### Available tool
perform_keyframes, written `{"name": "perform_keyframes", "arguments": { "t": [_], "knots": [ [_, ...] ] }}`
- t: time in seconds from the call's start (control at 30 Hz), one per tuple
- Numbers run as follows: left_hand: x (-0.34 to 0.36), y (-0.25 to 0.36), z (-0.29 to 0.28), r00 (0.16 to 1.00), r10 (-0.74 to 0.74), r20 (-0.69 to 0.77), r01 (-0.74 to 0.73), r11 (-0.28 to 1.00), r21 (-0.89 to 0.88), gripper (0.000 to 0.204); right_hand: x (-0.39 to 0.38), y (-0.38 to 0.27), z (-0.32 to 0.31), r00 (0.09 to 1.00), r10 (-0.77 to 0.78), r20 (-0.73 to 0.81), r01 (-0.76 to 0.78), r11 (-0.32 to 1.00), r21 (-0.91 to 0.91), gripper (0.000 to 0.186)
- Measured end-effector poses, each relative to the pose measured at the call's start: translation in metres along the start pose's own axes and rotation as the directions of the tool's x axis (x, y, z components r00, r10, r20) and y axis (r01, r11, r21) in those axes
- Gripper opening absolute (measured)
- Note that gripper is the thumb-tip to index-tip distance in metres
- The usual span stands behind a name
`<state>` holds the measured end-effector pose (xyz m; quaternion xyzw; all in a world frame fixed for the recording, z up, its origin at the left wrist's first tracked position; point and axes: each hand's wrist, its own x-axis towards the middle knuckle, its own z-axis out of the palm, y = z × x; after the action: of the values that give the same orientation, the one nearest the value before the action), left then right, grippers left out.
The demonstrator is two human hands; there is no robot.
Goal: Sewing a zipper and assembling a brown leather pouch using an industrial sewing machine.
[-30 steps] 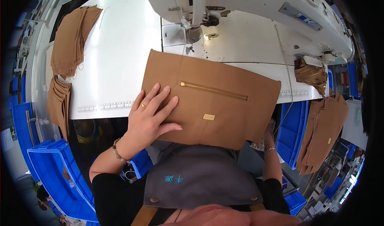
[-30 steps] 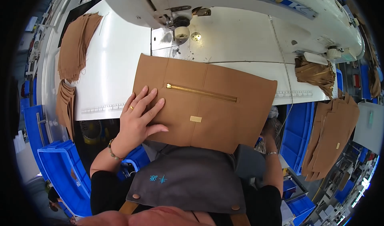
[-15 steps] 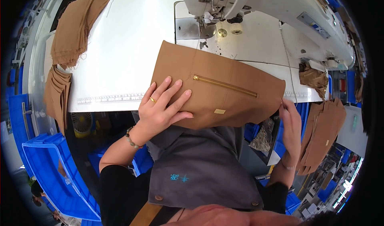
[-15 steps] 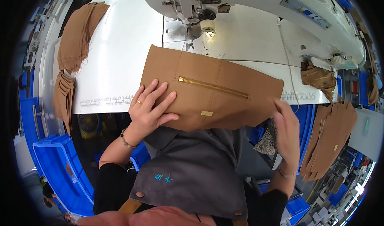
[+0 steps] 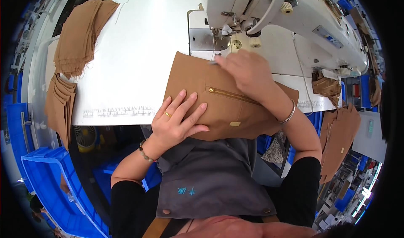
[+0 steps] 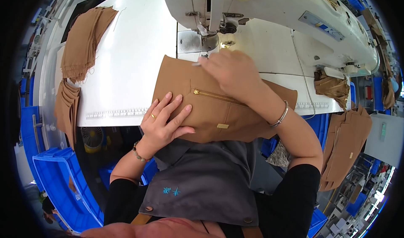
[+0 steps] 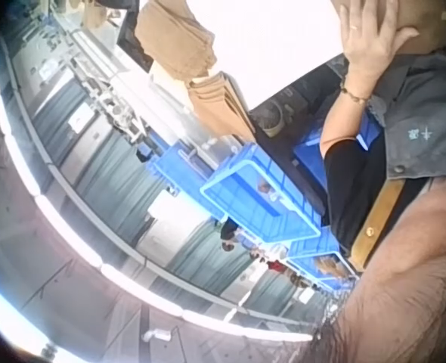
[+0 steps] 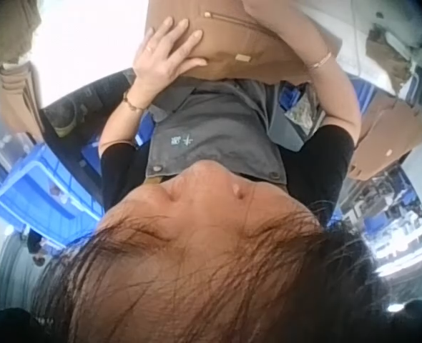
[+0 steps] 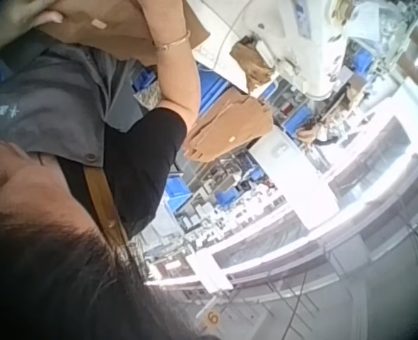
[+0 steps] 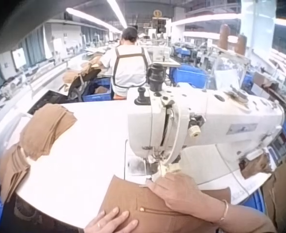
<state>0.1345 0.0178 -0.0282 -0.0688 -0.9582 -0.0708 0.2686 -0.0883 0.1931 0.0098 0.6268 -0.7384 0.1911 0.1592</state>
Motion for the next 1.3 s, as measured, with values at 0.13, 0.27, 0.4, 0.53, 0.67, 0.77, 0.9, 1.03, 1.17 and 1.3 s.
{"name": "perform_keyframes", "arguments": {
  "t": [0.13, 0.27, 0.4, 0.53, 0.67, 0.77, 0.9, 1.03, 1.17, 1.3],
  "knots": [
    [-0.001, 0.001, 0.001, 1.0, 0.005, -0.018, -0.004, 1.0, 0.015, 0.06, 0.005, 0.018, 0.002, 0.984, 0.151, 0.093, -0.147, 0.988, -0.048, 0.034],
    [-0.001, 0.002, -0.004, 0.999, -0.007, 0.042, 0.007, 1.0, -0.005, 0.061, 0.01, 0.019, 0.009, 0.991, 0.097, 0.093, -0.1, 0.995, 0.024, 0.035],
    [-0.013, -0.023, -0.028, 0.987, -0.107, 0.12, 0.109, 0.994, -0.014, 0.063, -0.033, 0.037, -0.036, 0.972, 0.232, 0.045, -0.22, 0.957, -0.188, 0.038],
    [-0.034, -0.049, -0.04, 0.989, -0.126, 0.074, 0.126, 0.992, 0.009, 0.06, -0.076, 0.046, -0.071, 0.913, 0.369, -0.177, -0.404, 0.879, -0.253, 0.022],
    [-0.043, -0.052, -0.033, 0.99, -0.134, 0.042, 0.134, 0.991, -0.007, 0.058, -0.084, 0.007, -0.057, 0.753, 0.657, -0.049, -0.631, 0.74, 0.233, 0.022],
    [-0.042, -0.052, -0.032, 0.992, -0.125, 0.031, 0.125, 0.992, -0.004, 0.057, -0.077, -0.015, -0.05, 0.691, 0.623, 0.366, -0.714, 0.506, 0.484, 0.02],
    [-0.042, -0.053, -0.033, 0.992, -0.123, 0.03, 0.124, 0.992, -0.022, 0.057, -0.063, -0.017, -0.049, 0.696, 0.599, 0.395, -0.713, 0.509, 0.483, 0.023],
    [-0.043, -0.053, -0.031, 0.993, -0.118, 0.025, 0.119, 0.993, -0.017, 0.057, -0.057, -0.014, -0.053, 0.662, 0.578, 0.477, -0.749, 0.523, 0.406, 0.025],
    [-0.044, -0.053, -0.031, 0.992, -0.128, 0.018, 0.128, 0.991, -0.029, 0.056, -0.055, -0.014, -0.052, 0.623, 0.597, 0.505, -0.777, 0.547, 0.312, 0.026],
    [-0.044, -0.054, -0.031, 0.992, -0.121, 0.02, 0.121, 0.992, -0.023, 0.056, -0.057, -0.012, -0.051, 0.612, 0.599, 0.516, -0.789, 0.505, 0.35, 0.024]
  ]
}}
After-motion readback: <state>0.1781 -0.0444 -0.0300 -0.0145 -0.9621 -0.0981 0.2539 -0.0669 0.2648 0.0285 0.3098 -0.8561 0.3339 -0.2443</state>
